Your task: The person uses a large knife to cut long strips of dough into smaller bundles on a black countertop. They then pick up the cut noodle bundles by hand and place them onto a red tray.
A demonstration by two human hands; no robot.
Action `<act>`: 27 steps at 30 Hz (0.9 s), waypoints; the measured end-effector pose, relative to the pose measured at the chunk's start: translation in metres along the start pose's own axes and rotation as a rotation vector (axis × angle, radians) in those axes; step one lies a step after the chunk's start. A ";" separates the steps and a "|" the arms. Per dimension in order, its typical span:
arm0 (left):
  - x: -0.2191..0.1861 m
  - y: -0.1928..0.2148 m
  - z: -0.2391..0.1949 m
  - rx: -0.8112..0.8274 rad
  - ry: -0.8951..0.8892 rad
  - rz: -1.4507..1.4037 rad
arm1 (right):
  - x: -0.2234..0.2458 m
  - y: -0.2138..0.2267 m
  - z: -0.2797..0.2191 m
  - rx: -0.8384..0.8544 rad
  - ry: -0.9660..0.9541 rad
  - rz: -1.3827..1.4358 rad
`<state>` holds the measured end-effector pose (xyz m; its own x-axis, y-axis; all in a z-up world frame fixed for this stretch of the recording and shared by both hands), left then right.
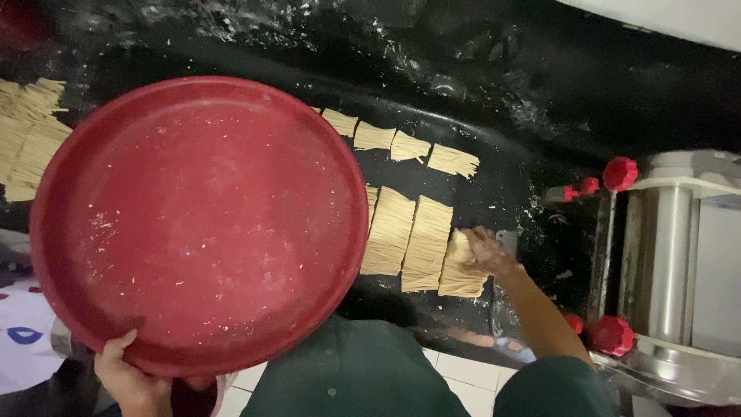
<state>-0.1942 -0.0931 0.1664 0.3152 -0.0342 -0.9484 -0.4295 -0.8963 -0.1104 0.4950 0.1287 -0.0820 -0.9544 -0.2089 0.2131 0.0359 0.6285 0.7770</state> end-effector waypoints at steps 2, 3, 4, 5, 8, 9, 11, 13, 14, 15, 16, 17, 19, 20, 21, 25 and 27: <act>-0.008 -0.008 -0.001 0.027 -0.039 0.090 | -0.007 -0.010 -0.006 0.037 -0.037 -0.014; -0.005 -0.006 0.003 0.027 -0.037 0.096 | 0.004 -0.007 -0.013 0.042 -0.038 -0.011; -0.001 -0.004 0.007 0.019 -0.016 0.084 | 0.013 -0.006 -0.020 0.087 -0.066 -0.090; 0.001 0.000 0.011 0.007 0.003 0.071 | 0.022 -0.005 -0.025 0.132 -0.091 -0.170; -0.003 -0.012 0.001 0.056 -0.031 0.044 | 0.009 -0.029 -0.020 0.001 -0.084 -0.099; 0.004 -0.005 0.004 0.054 -0.032 0.045 | 0.004 -0.041 -0.019 0.001 -0.082 -0.100; 0.023 0.016 0.011 -0.076 0.006 0.098 | -0.009 -0.058 -0.015 -0.050 -0.088 0.125; 0.020 0.006 0.002 -0.039 0.026 0.060 | -0.009 -0.056 -0.021 -0.047 -0.077 0.082; 0.019 0.002 -0.004 -0.002 0.044 0.026 | -0.008 -0.057 -0.026 -0.042 -0.068 0.043; 0.020 0.002 -0.005 -0.005 0.047 0.030 | -0.009 -0.057 -0.027 -0.036 -0.067 0.043; 0.019 0.001 -0.007 0.012 0.036 0.037 | -0.007 -0.053 -0.028 -0.090 -0.015 0.045; 0.019 -0.001 -0.008 0.031 0.026 0.045 | -0.006 -0.050 -0.030 -0.144 0.034 0.048; 0.019 -0.002 -0.009 0.057 0.026 0.033 | 0.018 -0.035 -0.054 -0.064 0.029 -0.056; 0.019 -0.005 -0.009 0.084 0.023 0.018 | 0.029 -0.028 -0.064 0.011 0.026 -0.160; 0.024 0.000 -0.005 0.082 0.022 0.014 | 0.021 -0.043 -0.061 0.010 0.028 -0.163; 0.035 0.020 0.007 -0.029 0.036 0.071 | 0.013 -0.055 -0.048 -0.125 0.001 -0.098; 0.031 0.022 0.005 -0.082 0.056 0.097 | 0.016 -0.043 -0.051 -0.084 -0.065 0.011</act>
<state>-0.1977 -0.1115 0.1331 0.3233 -0.1450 -0.9351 -0.3906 -0.9205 0.0077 0.4933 0.0602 -0.0818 -0.9708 -0.1518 0.1856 0.0687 0.5653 0.8220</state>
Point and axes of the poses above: each hand's wrist, its own z-axis towards the middle knuckle, its own y-axis out of the back of the hand, x = y × z, the point moved 6 cm from there along z, towards the middle knuckle, and after that the axes turned 1 degree about z, right-handed, at the moved point
